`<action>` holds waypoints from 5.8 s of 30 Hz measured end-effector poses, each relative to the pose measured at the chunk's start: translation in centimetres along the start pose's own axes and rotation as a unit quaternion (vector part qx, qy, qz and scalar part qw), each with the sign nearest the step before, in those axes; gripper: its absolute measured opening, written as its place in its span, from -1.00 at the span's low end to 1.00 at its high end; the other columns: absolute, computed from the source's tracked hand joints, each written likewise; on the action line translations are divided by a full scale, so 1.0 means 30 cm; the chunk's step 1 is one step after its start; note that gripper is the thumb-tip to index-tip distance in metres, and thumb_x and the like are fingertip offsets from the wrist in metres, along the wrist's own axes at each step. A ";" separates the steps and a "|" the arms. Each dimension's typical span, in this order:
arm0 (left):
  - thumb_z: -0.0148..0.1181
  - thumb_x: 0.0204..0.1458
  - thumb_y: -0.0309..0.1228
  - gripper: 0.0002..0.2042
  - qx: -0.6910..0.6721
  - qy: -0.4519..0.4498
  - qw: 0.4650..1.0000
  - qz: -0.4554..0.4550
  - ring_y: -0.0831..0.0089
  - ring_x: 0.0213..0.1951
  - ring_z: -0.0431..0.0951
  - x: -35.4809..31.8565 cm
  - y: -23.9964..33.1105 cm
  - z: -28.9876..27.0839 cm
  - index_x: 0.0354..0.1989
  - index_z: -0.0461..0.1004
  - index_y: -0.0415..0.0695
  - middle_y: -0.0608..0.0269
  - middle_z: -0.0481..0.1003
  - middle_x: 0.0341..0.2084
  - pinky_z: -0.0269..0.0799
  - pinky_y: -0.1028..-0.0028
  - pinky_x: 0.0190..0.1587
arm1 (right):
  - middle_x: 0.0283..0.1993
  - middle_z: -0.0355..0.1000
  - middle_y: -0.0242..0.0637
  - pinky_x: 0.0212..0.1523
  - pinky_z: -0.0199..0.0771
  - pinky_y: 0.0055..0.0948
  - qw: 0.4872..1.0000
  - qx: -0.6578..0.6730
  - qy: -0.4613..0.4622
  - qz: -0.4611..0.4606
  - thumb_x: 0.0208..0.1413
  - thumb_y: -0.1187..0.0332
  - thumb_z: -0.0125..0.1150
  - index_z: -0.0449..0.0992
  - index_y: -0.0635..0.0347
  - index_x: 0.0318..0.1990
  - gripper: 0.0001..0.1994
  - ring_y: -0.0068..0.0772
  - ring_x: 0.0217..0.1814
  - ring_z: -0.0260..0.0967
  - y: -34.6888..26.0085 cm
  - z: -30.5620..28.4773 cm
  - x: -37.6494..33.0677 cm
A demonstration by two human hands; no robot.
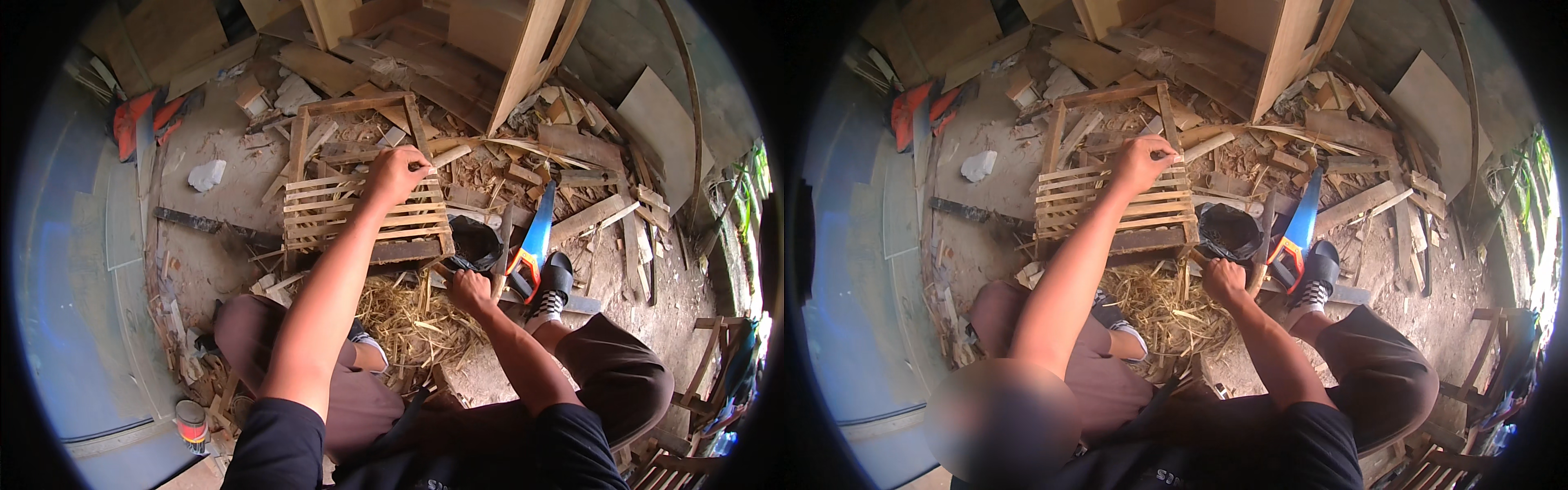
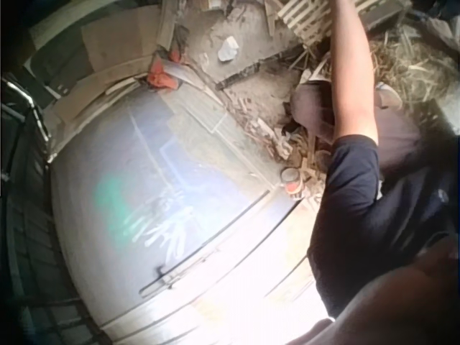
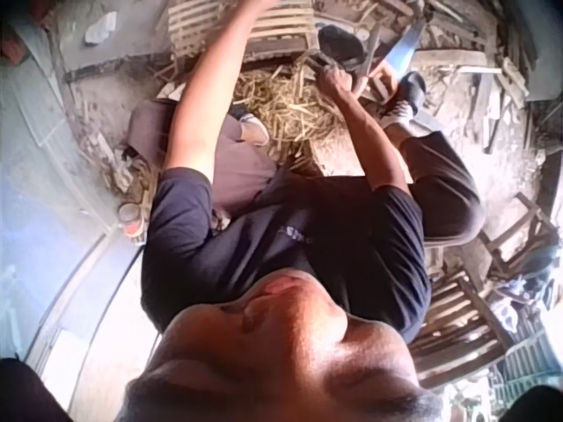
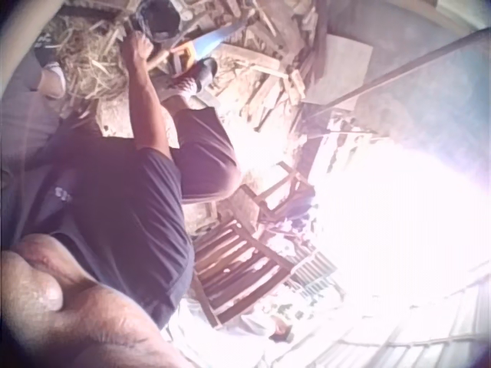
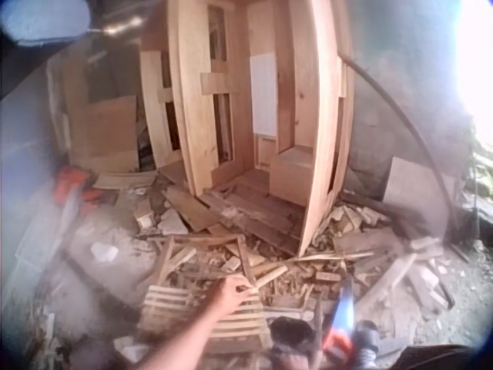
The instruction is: The person sits on the floor and assembles a small wooden crate. They use a hand saw to cut a wooden slat to size, then place it into the crate frame. Finally, they use a hammer to drive nails into the slat to secure it.
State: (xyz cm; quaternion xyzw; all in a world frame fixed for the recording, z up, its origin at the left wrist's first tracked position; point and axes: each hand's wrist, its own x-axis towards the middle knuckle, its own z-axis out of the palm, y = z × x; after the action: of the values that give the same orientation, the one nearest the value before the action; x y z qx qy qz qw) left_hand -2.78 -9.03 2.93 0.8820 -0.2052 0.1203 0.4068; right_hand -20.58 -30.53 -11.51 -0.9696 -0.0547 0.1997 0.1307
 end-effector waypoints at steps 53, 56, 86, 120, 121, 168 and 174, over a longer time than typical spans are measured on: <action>0.42 0.08 -0.46 -0.92 -0.004 0.006 1.000 -0.004 0.13 -0.26 0.73 0.006 0.003 -0.005 -0.32 0.72 -0.19 0.14 0.70 -0.33 0.59 0.27 -0.17 | -0.16 0.66 0.18 -0.05 0.64 0.17 0.959 0.176 0.050 0.214 0.23 0.17 0.22 0.54 0.30 -0.09 -0.67 0.33 -0.11 0.65 -0.116 0.198 -0.188; 0.42 0.07 -0.48 -0.92 -0.010 -0.003 1.000 -0.015 0.14 -0.24 0.74 0.002 0.004 -0.026 -0.32 0.71 -0.22 0.13 0.70 -0.33 0.60 0.28 -0.15 | -0.09 0.66 0.18 0.07 0.63 0.13 0.943 0.221 -0.092 0.232 0.20 0.17 0.22 0.59 0.37 -0.02 -0.60 0.30 -0.04 0.66 -0.067 0.246 -0.117; 0.49 0.05 -0.39 -0.88 -0.013 -0.002 0.998 -0.056 0.11 -0.22 0.73 0.025 -0.008 0.018 -0.26 0.79 -0.10 0.10 0.71 -0.29 0.59 0.23 -0.10 | -0.58 0.25 -0.63 -0.67 0.09 -0.53 0.827 0.533 0.178 0.022 0.42 0.29 0.24 0.48 0.13 -0.32 -0.77 -0.75 -0.65 0.14 0.087 -0.598 -0.419; 0.45 0.11 -0.40 -0.85 0.020 0.080 0.993 -0.086 0.17 -0.24 0.70 -0.009 0.043 0.048 -0.25 0.75 -0.21 0.09 0.69 -0.32 0.55 0.29 -0.14 | -0.57 0.12 -0.54 -0.58 0.19 -0.39 0.588 0.797 0.103 0.088 0.44 0.25 0.16 0.35 0.06 -0.22 -0.82 -0.55 -0.65 0.09 0.074 -0.846 -0.149; 0.44 0.11 -0.40 -0.86 0.022 0.076 0.993 -0.083 0.16 -0.23 0.71 -0.008 0.044 0.044 -0.24 0.75 -0.21 0.09 0.69 -0.31 0.55 0.28 -0.13 | -0.57 0.11 -0.54 -0.58 0.19 -0.39 0.588 0.797 0.104 0.090 0.44 0.25 0.16 0.35 0.06 -0.22 -0.82 -0.55 -0.65 0.09 0.080 -0.847 -0.147; 0.48 0.12 -0.42 -0.90 -0.018 0.024 0.994 -0.102 0.60 -0.45 0.63 -0.016 0.039 0.024 -0.22 0.76 -0.13 0.28 0.72 -0.45 0.49 0.47 -0.33 | -0.54 0.14 -0.53 -0.56 0.20 -0.39 0.573 0.806 0.084 0.125 0.42 0.30 0.15 0.32 0.07 -0.25 -0.82 -0.56 -0.63 0.08 0.128 -0.805 -0.138; 0.49 0.11 -0.41 -0.88 -0.012 0.020 0.995 -0.099 0.56 -0.39 0.66 -0.014 0.072 0.021 -0.23 0.75 -0.13 0.25 0.73 -0.42 0.51 0.45 -0.25 | -0.54 0.14 -0.54 -0.56 0.18 -0.40 0.570 0.808 0.080 0.125 0.42 0.29 0.15 0.32 0.07 -0.25 -0.81 -0.57 -0.62 0.07 0.132 -0.798 -0.140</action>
State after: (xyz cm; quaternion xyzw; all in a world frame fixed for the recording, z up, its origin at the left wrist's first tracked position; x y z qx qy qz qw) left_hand -4.10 -10.65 3.81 0.8904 -0.1098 0.0947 0.4314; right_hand -14.59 -40.53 10.18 -0.4702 0.2622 0.0965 0.8372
